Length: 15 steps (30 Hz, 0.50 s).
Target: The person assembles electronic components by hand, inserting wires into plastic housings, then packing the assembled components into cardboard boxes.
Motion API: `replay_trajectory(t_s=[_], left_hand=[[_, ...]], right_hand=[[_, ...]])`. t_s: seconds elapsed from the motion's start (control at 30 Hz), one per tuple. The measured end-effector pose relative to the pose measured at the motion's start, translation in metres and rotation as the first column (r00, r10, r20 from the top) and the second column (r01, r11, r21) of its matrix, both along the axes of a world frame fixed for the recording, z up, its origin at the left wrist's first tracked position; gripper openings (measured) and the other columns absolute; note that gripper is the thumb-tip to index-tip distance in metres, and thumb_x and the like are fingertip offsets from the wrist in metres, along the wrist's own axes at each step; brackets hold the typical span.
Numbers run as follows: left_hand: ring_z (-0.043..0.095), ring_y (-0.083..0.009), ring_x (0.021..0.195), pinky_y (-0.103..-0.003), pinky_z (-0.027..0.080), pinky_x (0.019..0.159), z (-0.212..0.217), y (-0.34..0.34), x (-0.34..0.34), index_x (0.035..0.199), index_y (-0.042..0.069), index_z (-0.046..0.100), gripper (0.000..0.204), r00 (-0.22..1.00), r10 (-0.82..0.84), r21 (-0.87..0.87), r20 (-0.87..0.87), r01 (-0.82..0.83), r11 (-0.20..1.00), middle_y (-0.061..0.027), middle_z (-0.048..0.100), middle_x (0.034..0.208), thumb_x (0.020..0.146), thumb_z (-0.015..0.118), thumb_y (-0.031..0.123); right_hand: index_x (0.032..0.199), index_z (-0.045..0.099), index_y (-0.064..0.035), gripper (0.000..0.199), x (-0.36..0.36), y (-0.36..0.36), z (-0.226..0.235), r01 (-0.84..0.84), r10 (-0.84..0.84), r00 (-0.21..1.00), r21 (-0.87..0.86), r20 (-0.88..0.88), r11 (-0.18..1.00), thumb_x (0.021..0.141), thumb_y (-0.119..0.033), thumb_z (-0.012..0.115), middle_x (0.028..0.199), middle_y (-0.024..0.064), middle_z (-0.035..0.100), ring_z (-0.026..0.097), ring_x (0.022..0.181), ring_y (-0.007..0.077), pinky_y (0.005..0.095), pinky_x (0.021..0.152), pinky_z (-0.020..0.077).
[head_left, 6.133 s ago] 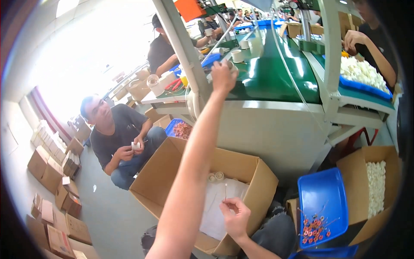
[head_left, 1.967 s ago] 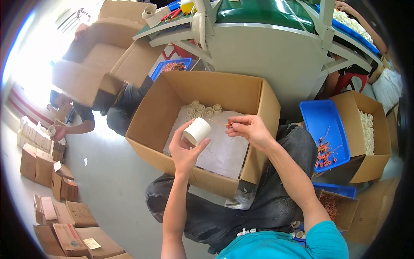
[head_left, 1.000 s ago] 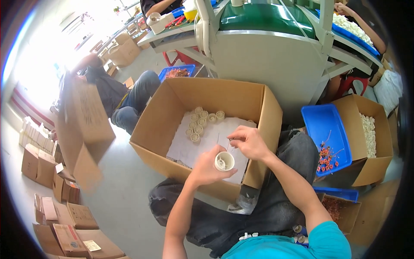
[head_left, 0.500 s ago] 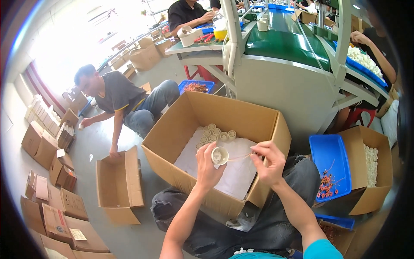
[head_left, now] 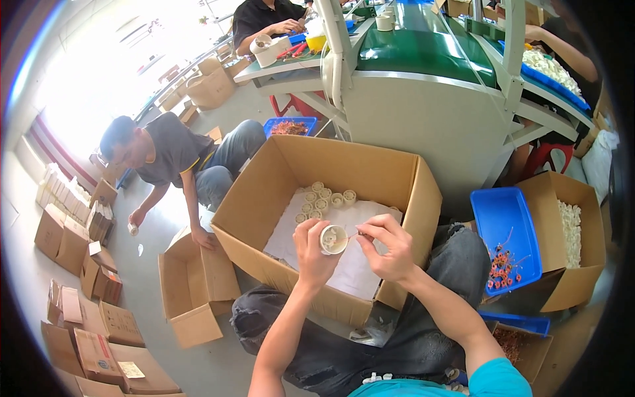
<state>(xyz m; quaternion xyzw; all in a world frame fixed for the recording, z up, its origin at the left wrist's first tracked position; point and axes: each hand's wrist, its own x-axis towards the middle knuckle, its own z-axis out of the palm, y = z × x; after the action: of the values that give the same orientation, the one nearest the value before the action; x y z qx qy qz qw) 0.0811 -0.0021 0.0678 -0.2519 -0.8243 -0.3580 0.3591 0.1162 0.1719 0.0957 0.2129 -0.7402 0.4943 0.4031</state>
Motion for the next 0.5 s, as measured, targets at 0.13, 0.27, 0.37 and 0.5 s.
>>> replay_trajectory(t_s=[0.13, 0.27, 0.37, 0.5], left_hand=[[0.054, -0.0312, 0.104, -0.042, 0.04, 0.087, 0.0, -0.001, 0.001, 0.113, 0.008, 0.056, 0.061, 1.0, -0.007, -0.011, 0.004, 0.007, 1.0, -0.0123, 0.056, 0.111, 0.06, 0.087, 0.008], [0.054, -0.0317, 0.108, -0.042, 0.04, 0.09, 0.001, 0.0, 0.002, 0.108, 0.007, 0.055, 0.056, 1.0, -0.014, -0.02, -0.003, 0.014, 1.0, -0.0139, 0.056, 0.12, 0.06, 0.085, 0.006], [0.054, -0.0325, 0.112, -0.043, 0.04, 0.093, 0.006, 0.005, 0.003, 0.105, 0.006, 0.054, 0.054, 0.999, -0.039, -0.025, -0.016, 0.038, 0.999, -0.0146, 0.057, 0.123, 0.061, 0.084, 0.005], [0.058, -0.0315, 0.111, -0.042, 0.041, 0.094, 0.0, 0.006, 0.003, 0.104, 0.005, 0.053, 0.05, 0.996, -0.087, -0.083, -0.028, 0.084, 0.993, -0.0121, 0.064, 0.112, 0.063, 0.081, 0.004]], right_hand=[[0.096, 0.068, -0.001, 0.02, 0.002, -0.004, -0.002, -0.008, 0.009, 0.999, -0.009, 0.039, 1.0, 0.076, 0.002, 0.074, 0.091, 0.0092, 0.063, 0.065, 0.072, 0.0203, 0.0307, 0.06, 0.0534], [0.095, 0.069, -0.0006, 0.022, 0.003, -0.005, -0.003, -0.003, 0.003, 0.996, -0.004, 0.093, 1.0, 0.074, 0.004, 0.075, 0.092, 0.0091, 0.064, 0.065, 0.072, 0.0217, 0.0311, 0.063, 0.0539], [0.093, 0.071, -0.0014, 0.023, 0.002, -0.007, -0.006, -0.021, 0.014, 0.994, 0.062, 0.108, 0.998, 0.071, 0.005, 0.075, 0.095, 0.0092, 0.065, 0.063, 0.078, 0.0223, 0.0318, 0.069, 0.0533], [0.088, 0.073, -0.0044, 0.02, 0.005, -0.019, -0.002, -0.031, 0.014, 0.988, 0.106, 0.154, 0.994, 0.069, 0.0, 0.076, 0.103, 0.0096, 0.064, 0.059, 0.094, 0.027, 0.0388, 0.084, 0.0493]])
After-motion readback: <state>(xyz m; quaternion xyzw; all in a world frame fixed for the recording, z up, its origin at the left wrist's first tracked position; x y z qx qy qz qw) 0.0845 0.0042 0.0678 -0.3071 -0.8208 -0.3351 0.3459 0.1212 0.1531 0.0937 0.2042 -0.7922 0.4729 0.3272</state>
